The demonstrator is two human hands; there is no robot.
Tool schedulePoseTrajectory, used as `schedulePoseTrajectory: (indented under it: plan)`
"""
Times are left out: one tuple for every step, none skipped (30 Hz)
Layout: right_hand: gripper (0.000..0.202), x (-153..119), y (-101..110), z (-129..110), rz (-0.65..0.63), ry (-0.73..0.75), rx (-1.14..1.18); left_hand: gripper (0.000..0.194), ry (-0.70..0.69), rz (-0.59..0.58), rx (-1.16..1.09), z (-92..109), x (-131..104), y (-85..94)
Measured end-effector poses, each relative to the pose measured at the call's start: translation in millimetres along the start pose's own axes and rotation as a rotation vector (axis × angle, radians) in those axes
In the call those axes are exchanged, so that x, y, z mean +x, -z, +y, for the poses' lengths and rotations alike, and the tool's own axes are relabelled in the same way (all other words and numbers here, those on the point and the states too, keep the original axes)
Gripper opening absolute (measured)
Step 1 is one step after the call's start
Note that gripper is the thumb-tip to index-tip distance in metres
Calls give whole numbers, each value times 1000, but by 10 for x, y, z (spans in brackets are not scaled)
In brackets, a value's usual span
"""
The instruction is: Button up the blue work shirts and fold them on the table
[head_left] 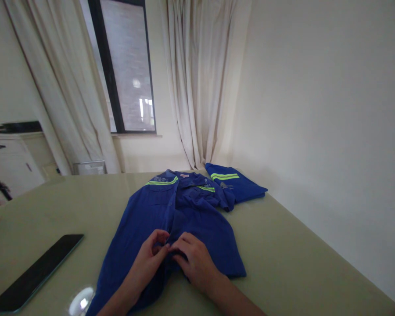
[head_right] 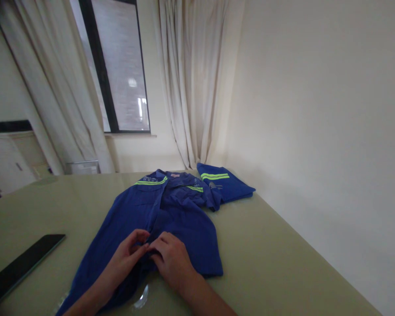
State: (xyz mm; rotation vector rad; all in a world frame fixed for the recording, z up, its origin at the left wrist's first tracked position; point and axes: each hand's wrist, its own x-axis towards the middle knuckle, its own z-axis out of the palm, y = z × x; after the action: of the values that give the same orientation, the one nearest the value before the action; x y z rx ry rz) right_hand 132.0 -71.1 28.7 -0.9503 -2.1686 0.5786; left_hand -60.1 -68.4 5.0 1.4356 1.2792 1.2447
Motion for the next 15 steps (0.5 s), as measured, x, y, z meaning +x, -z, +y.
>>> schedulePoseTrajectory:
  plan:
    - [22, 2, 10, -4, -6, -1, 14, 38, 1, -7, 8, 1, -10, 4]
    - [22, 3, 21, -10, -14, -7, 32, 39, 3, -13, 17, 6, -19, 8]
    - [21, 4, 32, -16, -23, -14, 56, 40, 3, -18, 27, 14, -29, 10]
    - [20, 5, 42, -20, -29, -22, 83, 40, 0, -23, 35, 23, -37, 11]
    - [19, 6, 50, -20, -33, -27, 112, 40, -5, -25, 42, 32, -43, 9]
    - [17, 7, 54, -16, -34, -30, 143, 39, -12, -25, 49, 40, -48, 6]
    - [14, 10, 54, -7, -28, -36, 174, 38, -21, -21, 59, 46, -51, 2]
    - [12, 14, 50, 6, -17, -48, 204, 37, -30, -16, 71, 50, -52, -3]
    - [11, 18, 43, 21, -6, -66, 234, 36, -38, -9, 86, 51, -52, -7]
    - [10, 24, 34, 38, 3, -89, 267, 35, -43, -5, 103, 51, -52, -11]
    - [11, 29, 24, 54, 8, -114, 299, 35, -45, -6, 119, 49, -51, -12]
    - [13, 34, 15, 67, 11, -139, 328, 36, -44, -10, 129, 45, -49, -13]
    - [15, 38, 7, 76, 10, -157, 352, 36, -41, -19, 130, 40, -47, -11]
    - [17, 41, 0, 80, 7, -165, 369, 36, -38, -27, 125, 34, -45, -9]
    - [18, 42, -6, 81, 7, -166, 377, 37, -36, -35, 112, 26, -43, -6]
